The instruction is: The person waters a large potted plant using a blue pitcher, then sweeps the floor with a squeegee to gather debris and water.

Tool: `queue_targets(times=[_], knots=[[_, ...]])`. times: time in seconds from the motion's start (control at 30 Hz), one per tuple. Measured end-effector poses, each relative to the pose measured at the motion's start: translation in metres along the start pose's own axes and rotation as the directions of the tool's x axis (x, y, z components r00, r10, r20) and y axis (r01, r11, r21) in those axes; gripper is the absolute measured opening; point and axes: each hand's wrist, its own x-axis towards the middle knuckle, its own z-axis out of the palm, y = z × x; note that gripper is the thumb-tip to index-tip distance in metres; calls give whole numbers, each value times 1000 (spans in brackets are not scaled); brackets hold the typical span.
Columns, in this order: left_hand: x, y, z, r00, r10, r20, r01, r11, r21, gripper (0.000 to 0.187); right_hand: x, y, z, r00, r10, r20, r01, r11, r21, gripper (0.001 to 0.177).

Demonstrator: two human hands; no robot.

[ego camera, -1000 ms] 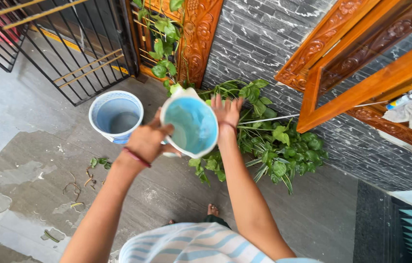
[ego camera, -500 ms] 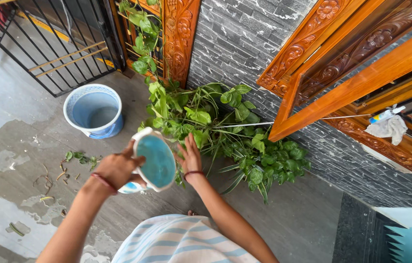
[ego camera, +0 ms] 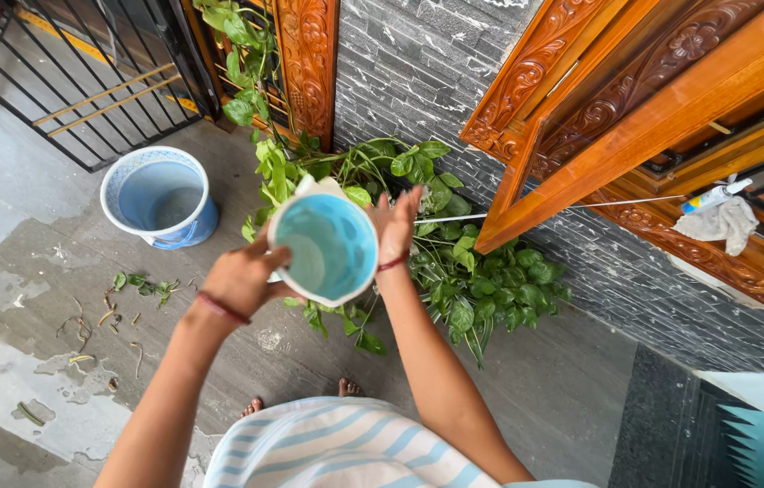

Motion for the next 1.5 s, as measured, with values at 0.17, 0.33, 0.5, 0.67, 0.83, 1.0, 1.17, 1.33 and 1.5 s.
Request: queue_targets(times=[0.17,0.33,0.5,0.67,0.83,1.0,1.17,1.33,1.5], knots=[[-29,0,-32,958,89,-272,-65,993,95,48,-56,-19,79,949,-205,237,255,945,-203,91],[-52,-3,-30,989,27,-148,-5,989,148,51,-87,20,57,948,17,319,90,944,-318,84],[-61,-5,15,998,-49,47,45,995,85,52,-101,65,-32,948,129,291,-12,928,-372,79],[-60,8,76,988,-125,90,122,992,39,51,-90,88,-133,965,225,135,-202,965,-165,75],[-54,13,142,988,-155,-6,151,971,-184,42,-65,79,-207,973,230,-30,-232,972,-42,70],[-44,10,208,954,-274,-119,226,923,-312,35,-21,63,-247,936,263,-235,-273,962,-10,54],[-32,-14,243,889,-440,-124,365,846,-388,42,37,58,-267,895,252,-369,-300,951,-78,38],[-8,-66,263,871,-467,-152,380,837,-393,42,103,69,-274,862,262,-434,-387,893,-229,31],[21,-126,271,892,-423,-163,349,870,-349,42,172,100,-283,872,179,-454,-433,715,-549,25]])
